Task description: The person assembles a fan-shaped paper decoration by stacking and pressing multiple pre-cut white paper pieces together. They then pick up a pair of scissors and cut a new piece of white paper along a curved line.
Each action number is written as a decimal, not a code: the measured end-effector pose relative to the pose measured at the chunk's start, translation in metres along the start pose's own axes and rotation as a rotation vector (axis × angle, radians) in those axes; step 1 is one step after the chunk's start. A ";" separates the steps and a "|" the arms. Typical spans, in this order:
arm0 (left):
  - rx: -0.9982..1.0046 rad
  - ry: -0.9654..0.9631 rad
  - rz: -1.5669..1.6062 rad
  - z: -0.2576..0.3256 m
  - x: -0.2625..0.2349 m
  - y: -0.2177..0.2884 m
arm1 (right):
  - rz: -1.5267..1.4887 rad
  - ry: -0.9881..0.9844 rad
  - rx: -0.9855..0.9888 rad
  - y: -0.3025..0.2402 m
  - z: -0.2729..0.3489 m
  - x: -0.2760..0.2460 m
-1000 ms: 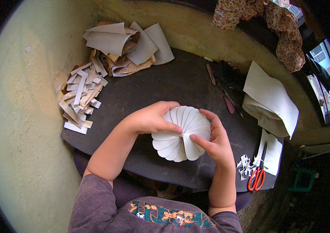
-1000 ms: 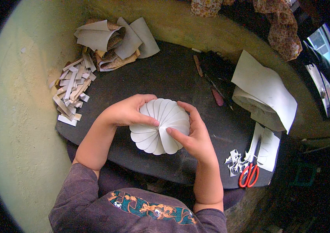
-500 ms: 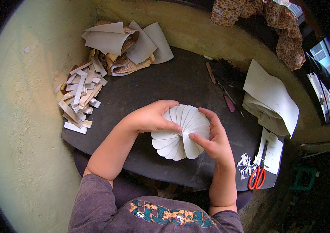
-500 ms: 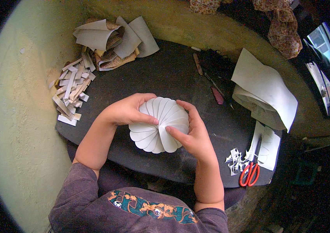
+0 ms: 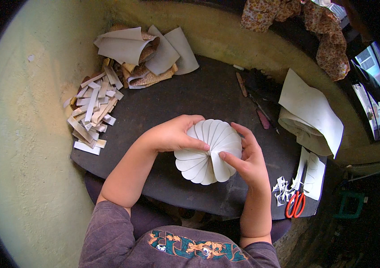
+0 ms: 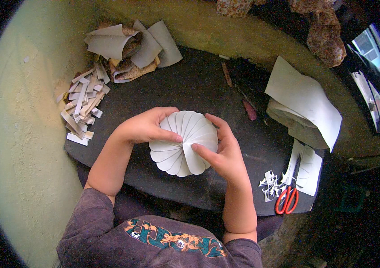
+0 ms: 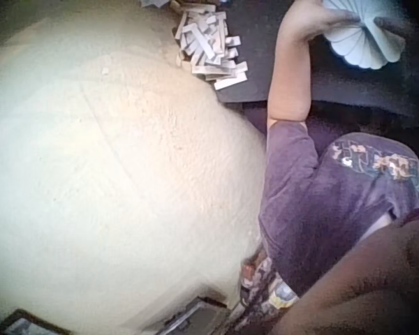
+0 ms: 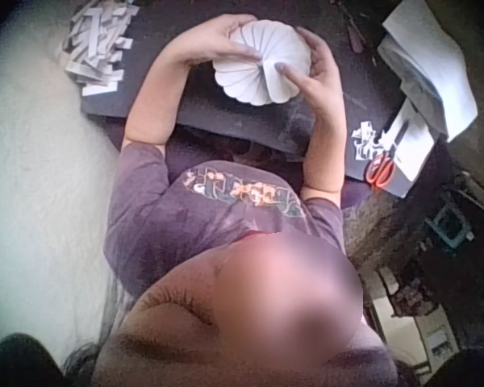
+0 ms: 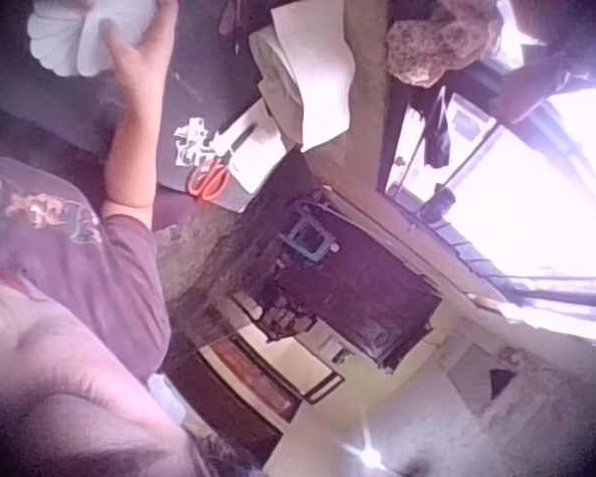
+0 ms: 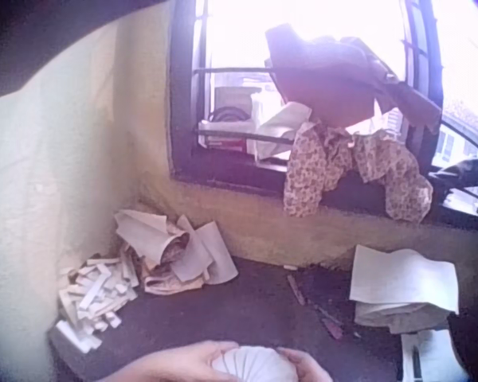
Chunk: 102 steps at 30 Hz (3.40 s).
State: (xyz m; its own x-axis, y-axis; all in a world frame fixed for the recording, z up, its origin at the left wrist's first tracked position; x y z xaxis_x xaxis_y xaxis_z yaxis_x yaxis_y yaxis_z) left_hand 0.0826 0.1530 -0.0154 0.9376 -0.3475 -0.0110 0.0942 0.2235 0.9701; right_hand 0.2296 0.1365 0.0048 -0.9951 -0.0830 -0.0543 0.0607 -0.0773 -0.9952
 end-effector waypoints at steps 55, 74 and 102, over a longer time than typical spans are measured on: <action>0.266 0.372 -0.103 -0.016 -0.035 0.010 | -0.455 0.103 0.337 0.029 -0.013 -0.014; 0.722 0.289 -0.548 0.018 -0.006 0.062 | -0.485 0.092 0.291 0.024 -0.015 -0.020; 0.829 0.479 -0.531 0.018 -0.003 0.068 | -0.604 0.081 0.283 0.022 -0.013 -0.017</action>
State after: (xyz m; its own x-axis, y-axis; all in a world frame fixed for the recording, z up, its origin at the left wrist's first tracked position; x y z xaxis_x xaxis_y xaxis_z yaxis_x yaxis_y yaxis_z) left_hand 0.0803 0.1523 0.0548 0.8941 0.2114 -0.3949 0.4383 -0.5945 0.6741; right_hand 0.2472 0.1492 -0.0171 -0.8627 0.1303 0.4887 -0.5015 -0.3452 -0.7933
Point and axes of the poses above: each hand's wrist, its own z-axis away from the middle knuckle, its own x-axis out of the palm, y = z × x, the point moved 8 cm from there along -z, towards the middle knuckle, and after that the axes turned 14 degrees about y, right-handed, at the moved point
